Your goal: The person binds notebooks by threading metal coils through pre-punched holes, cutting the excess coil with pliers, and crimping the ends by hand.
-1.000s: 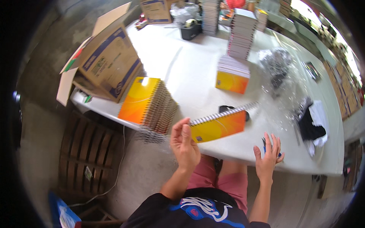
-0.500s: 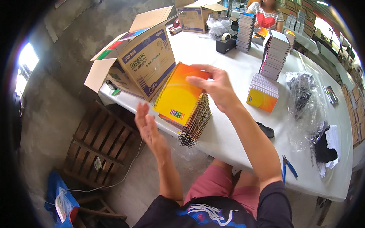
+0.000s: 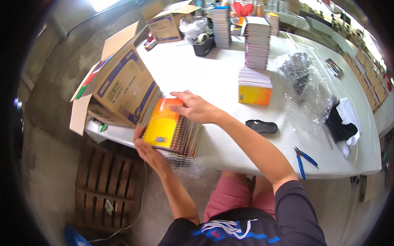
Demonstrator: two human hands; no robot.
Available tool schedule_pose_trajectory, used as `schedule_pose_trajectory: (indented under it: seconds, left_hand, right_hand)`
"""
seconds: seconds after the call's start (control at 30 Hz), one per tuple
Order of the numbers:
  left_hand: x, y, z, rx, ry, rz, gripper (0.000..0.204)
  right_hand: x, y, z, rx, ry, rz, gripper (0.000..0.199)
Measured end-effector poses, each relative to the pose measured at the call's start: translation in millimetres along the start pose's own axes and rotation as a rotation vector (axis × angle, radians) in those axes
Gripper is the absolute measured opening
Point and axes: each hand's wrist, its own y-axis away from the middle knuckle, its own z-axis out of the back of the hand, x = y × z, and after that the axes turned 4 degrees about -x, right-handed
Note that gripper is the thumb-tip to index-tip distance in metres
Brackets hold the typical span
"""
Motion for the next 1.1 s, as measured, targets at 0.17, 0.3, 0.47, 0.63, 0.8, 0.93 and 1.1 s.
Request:
schedule_pose_trajectory:
  seconds: [0.17, 0.3, 0.47, 0.63, 0.8, 0.93, 1.1]
  left_hand:
    - [-62, 8, 2, -0.364, -0.289, -0.458, 0.039]
    - [-90, 57, -50, 0.197, 0.126, -0.712, 0.033]
    - [-16, 97, -186, 0.785, -0.220, -0.462, 0.067]
    - [86, 99, -261, 1.007, -0.597, -0.558, 0.090]
    - [120, 102, -281, 0.900, -0.491, -0.712, 0.069]
    - [126, 90, -286, 0.984, -0.453, -0.653, 0.055]
    - [128, 100, -281, 0.875, -0.460, -0.794, 0.043]
  right_hand:
    - [-17, 20, 30, -0.280, -0.183, 0.028, 0.048]
    - [-76, 86, 101, -0.793, -0.193, -0.290, 0.018]
    - [-64, 204, 132, -0.954, -0.248, -0.331, 0.012]
    - [-74, 315, 190, -1.224, 0.190, -0.426, 0.007]
    - [-134, 361, 237, -0.948, 0.944, -0.689, 0.039]
    - [-141, 330, 226, -0.638, 1.169, -1.092, 0.048]
    - [-180, 343, 229, -0.655, 1.278, -0.926, 0.021]
